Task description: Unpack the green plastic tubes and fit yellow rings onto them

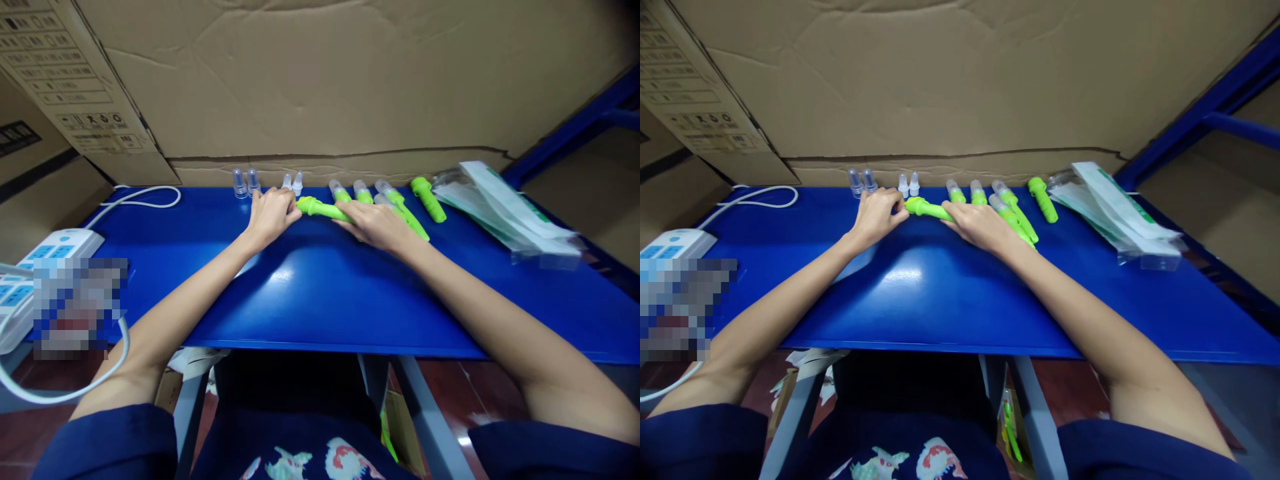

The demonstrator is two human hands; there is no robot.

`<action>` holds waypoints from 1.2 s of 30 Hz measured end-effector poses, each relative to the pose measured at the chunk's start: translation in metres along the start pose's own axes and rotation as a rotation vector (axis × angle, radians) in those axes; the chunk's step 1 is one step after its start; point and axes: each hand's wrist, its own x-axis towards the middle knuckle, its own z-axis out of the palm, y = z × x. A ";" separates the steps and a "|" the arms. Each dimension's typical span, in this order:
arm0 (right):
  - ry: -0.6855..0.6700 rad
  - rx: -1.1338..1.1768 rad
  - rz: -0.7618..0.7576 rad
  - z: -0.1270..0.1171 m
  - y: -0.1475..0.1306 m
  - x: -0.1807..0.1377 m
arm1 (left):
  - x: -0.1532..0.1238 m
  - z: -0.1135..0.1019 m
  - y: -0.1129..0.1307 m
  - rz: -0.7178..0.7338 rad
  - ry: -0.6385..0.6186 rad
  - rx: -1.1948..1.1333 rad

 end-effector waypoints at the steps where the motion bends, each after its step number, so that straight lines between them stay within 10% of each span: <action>1: 0.001 0.005 -0.012 -0.001 0.004 0.002 | 0.001 0.001 0.001 0.008 0.007 -0.008; 8: 0.182 0.033 -0.072 -0.039 0.053 0.001 | 0.003 -0.007 -0.030 -0.041 0.113 -0.066; 11: 0.203 -0.050 0.199 -0.063 0.085 -0.006 | 0.001 -0.012 -0.041 0.015 0.086 -0.174; 18: -0.207 -0.325 0.814 -0.071 0.098 -0.017 | -0.008 -0.003 -0.027 0.117 -0.172 -0.379; 36: -0.127 -0.322 0.948 -0.048 0.105 -0.031 | -0.012 0.010 -0.040 -0.038 -0.157 -0.220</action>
